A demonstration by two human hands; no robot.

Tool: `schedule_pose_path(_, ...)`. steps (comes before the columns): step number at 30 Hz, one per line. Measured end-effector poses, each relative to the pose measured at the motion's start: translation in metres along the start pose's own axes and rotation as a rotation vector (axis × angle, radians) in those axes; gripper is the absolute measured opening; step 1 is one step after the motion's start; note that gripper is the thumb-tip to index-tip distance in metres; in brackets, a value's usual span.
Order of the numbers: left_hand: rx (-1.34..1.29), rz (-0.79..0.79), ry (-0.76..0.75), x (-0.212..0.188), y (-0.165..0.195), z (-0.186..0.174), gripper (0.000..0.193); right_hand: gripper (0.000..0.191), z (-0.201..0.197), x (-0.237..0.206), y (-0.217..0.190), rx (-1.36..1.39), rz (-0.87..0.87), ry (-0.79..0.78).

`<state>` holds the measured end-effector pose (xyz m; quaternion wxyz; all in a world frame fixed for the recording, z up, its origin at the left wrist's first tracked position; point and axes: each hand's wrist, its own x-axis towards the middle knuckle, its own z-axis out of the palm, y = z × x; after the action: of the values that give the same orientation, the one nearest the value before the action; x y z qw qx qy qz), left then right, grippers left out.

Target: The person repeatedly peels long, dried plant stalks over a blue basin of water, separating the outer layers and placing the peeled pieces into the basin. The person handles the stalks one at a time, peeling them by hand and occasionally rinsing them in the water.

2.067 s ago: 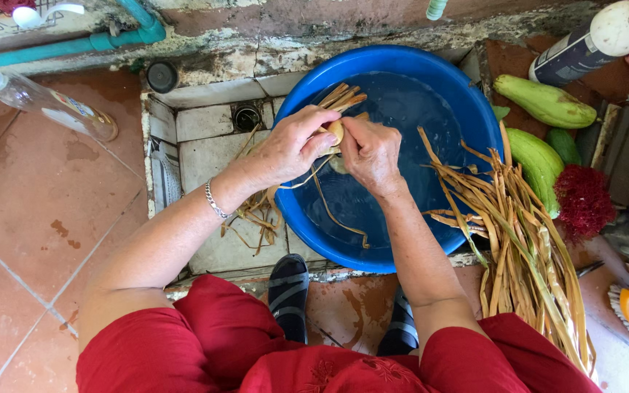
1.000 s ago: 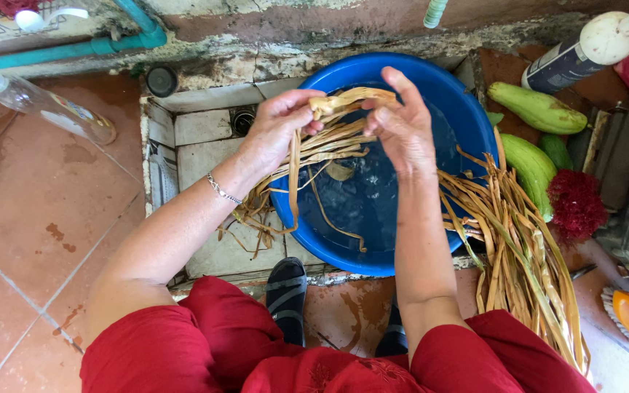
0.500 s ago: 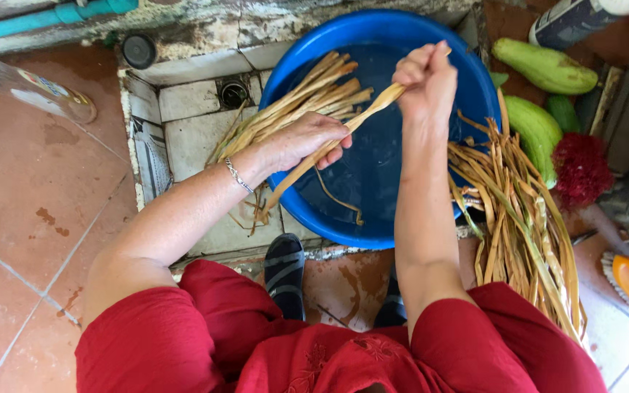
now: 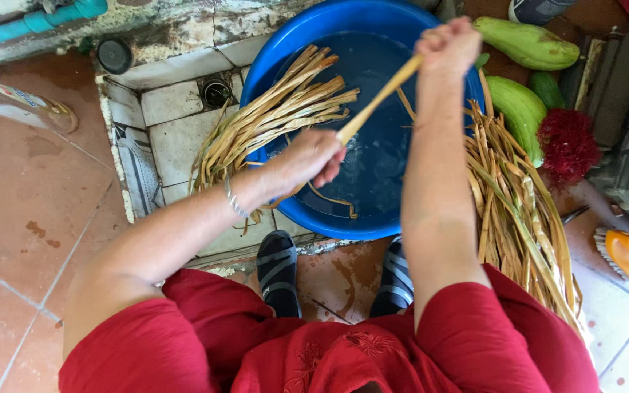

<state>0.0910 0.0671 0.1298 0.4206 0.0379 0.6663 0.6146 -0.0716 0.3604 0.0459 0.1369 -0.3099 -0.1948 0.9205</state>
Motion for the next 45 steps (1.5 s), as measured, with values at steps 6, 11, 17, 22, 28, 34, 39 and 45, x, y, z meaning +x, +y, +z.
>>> schedule_pose_path(6, 0.096, -0.072, 0.021, -0.022, 0.004, 0.006, 0.028, 0.032, -0.011, 0.018, -0.036, -0.014, -0.12, 0.135)
schedule_pose_path(11, 0.19, -0.065, 0.026, -0.039, 0.01, 0.006, 0.03, 0.03, -0.018, 0.044, -0.06, -0.021, -0.206, 0.105)
schedule_pose_path(17, 0.302, -0.079, -0.002, -0.075, 0.002, 0.002, 0.034, 0.023, -0.041, 0.064, -0.147, -0.01, -0.402, 0.059)
schedule_pose_path(22, 0.35, -0.083, 0.041, -0.101, -0.011, -0.021, 0.036, 0.028, -0.055, 0.062, -0.168, -0.023, -0.393, 0.071)
schedule_pose_path(28, 0.376, -0.165, -0.004, -0.121, -0.048, -0.067, 0.033, 0.031, -0.077, 0.057, -0.165, -0.047, -0.432, 0.1)
schedule_pose_path(34, 0.44, -0.345, 0.07, -0.12, -0.095, -0.122, 0.029, 0.038, -0.084, 0.059, -0.119, -0.219, -0.57, 0.312)
schedule_pose_path(39, 1.198, -0.594, 0.028, -0.102, -0.112, -0.147, 0.027, 0.043, -0.078, 0.026, -0.015, -0.535, -0.433, 0.131)
schedule_pose_path(45, 1.437, -0.516, 0.022, -0.05, -0.116, -0.146, 0.026, 0.02, -0.11, -0.001, 0.095, -0.543, 0.127, -0.01)
